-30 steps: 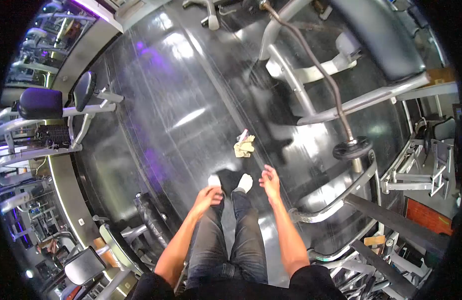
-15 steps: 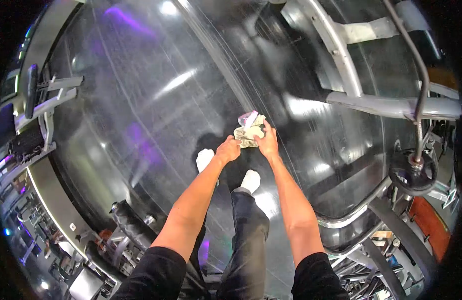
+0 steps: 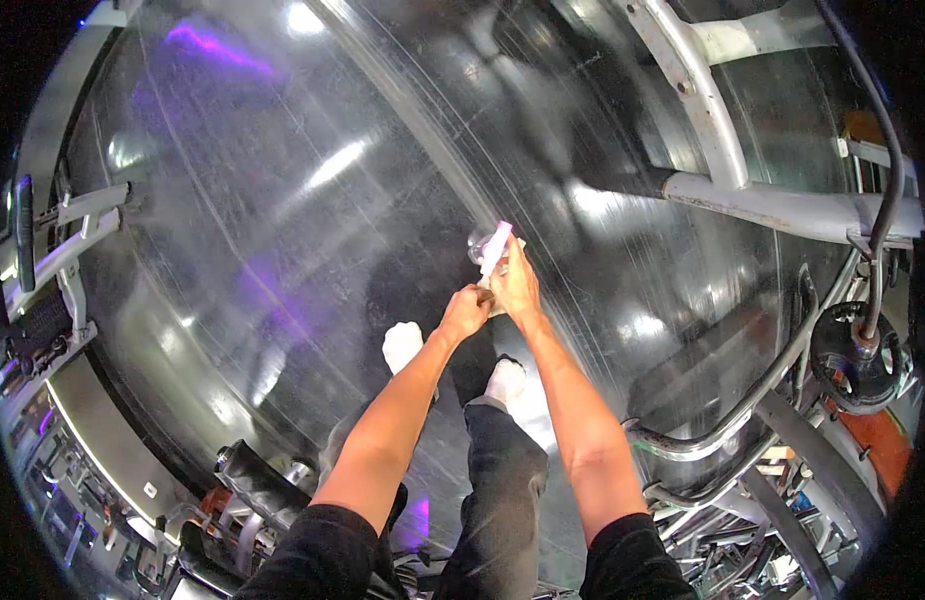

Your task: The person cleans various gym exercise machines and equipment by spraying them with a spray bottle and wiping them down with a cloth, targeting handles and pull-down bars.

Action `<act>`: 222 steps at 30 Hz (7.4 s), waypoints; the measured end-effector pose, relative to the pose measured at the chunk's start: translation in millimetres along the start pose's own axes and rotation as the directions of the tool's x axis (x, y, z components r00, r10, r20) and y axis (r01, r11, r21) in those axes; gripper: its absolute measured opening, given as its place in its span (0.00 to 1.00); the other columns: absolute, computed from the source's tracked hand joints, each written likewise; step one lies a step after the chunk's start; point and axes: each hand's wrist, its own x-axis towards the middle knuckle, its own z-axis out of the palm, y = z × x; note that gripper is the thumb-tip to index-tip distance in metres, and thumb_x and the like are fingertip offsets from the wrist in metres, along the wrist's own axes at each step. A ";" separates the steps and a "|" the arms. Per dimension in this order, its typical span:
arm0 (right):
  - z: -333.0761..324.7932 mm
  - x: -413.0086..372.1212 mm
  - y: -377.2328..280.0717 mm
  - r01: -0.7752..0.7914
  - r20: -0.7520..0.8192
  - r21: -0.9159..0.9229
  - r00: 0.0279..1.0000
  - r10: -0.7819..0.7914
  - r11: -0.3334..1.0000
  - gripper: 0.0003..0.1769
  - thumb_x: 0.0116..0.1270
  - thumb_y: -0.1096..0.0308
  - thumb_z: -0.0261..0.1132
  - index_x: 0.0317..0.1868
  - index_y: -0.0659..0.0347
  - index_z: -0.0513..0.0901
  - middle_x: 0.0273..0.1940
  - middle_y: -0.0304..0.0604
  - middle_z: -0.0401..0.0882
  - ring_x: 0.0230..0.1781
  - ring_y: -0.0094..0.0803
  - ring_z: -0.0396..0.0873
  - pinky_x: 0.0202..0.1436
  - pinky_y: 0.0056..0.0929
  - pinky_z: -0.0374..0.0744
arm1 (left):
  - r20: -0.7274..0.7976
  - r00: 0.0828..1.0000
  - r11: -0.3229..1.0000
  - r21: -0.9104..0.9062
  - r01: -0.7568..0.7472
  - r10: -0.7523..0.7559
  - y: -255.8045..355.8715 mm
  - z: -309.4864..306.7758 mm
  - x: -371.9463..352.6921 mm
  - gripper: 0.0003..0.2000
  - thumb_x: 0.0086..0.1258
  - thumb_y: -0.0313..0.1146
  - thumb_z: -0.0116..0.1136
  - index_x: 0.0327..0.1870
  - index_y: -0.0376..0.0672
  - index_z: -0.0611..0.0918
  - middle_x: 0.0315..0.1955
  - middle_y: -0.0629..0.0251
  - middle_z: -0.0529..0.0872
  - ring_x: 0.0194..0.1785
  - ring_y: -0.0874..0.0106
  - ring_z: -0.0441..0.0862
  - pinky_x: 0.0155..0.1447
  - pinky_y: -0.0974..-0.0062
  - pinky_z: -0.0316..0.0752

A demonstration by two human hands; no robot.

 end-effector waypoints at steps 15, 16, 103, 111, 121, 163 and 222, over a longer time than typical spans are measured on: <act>-78.9 -135.6 -121.9 0.040 -0.233 0.269 0.972 0.025 0.962 0.38 0.59 0.67 0.68 0.69 0.59 0.64 0.55 0.53 0.79 0.57 0.44 0.78 0.58 0.37 0.75 | -0.042 0.887 0.609 -0.742 0.280 -0.459 -55.4 -13.4 -173.8 0.26 0.65 0.43 0.59 0.58 0.37 0.68 0.47 0.56 0.78 0.50 0.67 0.77 0.55 0.71 0.73; -87.6 -147.7 -130.0 0.014 -0.264 0.244 0.963 0.052 0.970 0.38 0.58 0.68 0.68 0.69 0.58 0.64 0.55 0.53 0.79 0.57 0.45 0.78 0.58 0.38 0.75 | 0.002 0.893 0.534 -0.801 0.271 -0.450 -25.9 -28.4 -196.6 0.23 0.68 0.43 0.55 0.58 0.37 0.69 0.47 0.58 0.79 0.50 0.67 0.77 0.55 0.70 0.73; -366.5 -952.3 -187.6 0.013 -0.854 0.517 0.075 0.515 0.856 0.34 0.47 0.66 0.76 0.58 0.62 0.78 0.41 0.45 0.77 0.42 0.35 0.79 0.48 0.30 0.78 | 0.802 -0.194 0.217 -0.371 -0.903 0.565 488.0 324.9 -709.4 0.26 0.53 0.33 0.68 0.55 0.41 0.76 0.47 0.51 0.80 0.53 0.46 0.76 0.59 0.55 0.71; -377.7 -980.9 -77.6 0.376 -0.713 0.619 -0.099 0.694 0.690 0.28 0.70 0.64 0.60 0.69 0.55 0.66 0.63 0.44 0.63 0.65 0.34 0.63 0.66 0.36 0.67 | 0.792 -0.322 0.256 -0.503 -0.826 0.518 542.4 401.9 -733.5 0.24 0.52 0.25 0.65 0.54 0.40 0.77 0.48 0.48 0.79 0.52 0.50 0.76 0.56 0.62 0.73; -416.3 -1033.2 24.9 0.837 -0.362 0.543 0.302 0.882 -0.064 0.18 0.75 0.59 0.53 0.59 0.58 0.73 0.42 0.35 0.79 0.32 0.19 0.76 0.34 0.17 0.76 | 0.949 -0.259 0.324 -0.306 -0.896 0.180 551.2 522.1 -762.0 0.24 0.57 0.33 0.66 0.56 0.43 0.77 0.52 0.47 0.73 0.58 0.49 0.70 0.61 0.61 0.65; -657.2 -1385.2 488.8 0.901 -0.589 0.170 0.417 0.692 -0.398 0.29 0.71 0.41 0.48 0.57 0.53 0.77 0.51 0.39 0.80 0.51 0.39 0.77 0.54 0.43 0.76 | 0.581 0.445 0.725 -0.455 -0.516 0.681 576.0 1021.8 -830.4 0.19 0.69 0.22 0.56 0.59 0.36 0.68 0.44 0.61 0.78 0.30 0.73 0.82 0.38 0.75 0.81; -925.3 -1310.3 753.6 0.422 -0.490 0.870 0.672 0.556 0.255 0.25 0.69 0.59 0.60 0.61 0.63 0.70 0.55 0.43 0.76 0.53 0.34 0.77 0.58 0.33 0.75 | 0.003 0.901 0.900 0.037 -0.434 0.434 654.4 1293.2 -728.3 0.08 0.61 0.32 0.59 0.39 0.44 0.80 0.27 0.61 0.85 0.30 0.72 0.85 0.35 0.71 0.77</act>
